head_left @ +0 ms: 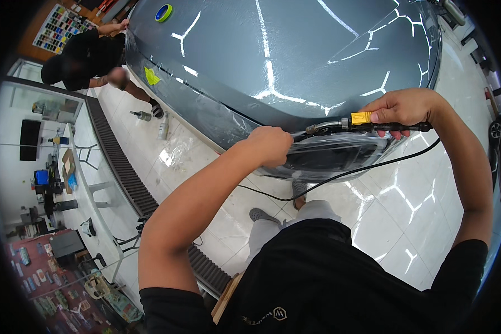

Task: The person applies a transparent protective film to the front bumper and grille of a grey car. They use a yellow squeegee to smooth the film and a heat gun to help it conform to the curves. A second person assists by spraying liquid and smoothing the film on the opposite side.

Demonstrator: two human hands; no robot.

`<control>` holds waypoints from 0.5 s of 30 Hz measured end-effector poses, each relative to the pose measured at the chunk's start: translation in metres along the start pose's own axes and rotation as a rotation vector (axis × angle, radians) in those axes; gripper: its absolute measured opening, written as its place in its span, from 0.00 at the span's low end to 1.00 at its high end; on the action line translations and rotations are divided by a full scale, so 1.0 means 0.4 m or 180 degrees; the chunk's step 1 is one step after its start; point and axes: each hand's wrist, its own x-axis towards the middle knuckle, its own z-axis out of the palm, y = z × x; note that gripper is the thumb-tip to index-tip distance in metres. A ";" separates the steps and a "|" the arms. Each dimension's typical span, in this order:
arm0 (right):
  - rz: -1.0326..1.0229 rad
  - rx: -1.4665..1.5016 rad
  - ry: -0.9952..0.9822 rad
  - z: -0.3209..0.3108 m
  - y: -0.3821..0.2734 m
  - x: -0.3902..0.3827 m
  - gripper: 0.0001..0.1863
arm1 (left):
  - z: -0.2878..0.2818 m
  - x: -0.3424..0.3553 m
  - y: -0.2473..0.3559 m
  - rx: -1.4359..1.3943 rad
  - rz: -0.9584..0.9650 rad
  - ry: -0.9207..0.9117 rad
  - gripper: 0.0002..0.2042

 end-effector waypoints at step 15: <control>-0.0259 0.0053 -0.0204 -0.015 0.000 0.060 0.21 | -0.014 0.029 -0.062 0.0253 -0.0138 -0.0949 0.14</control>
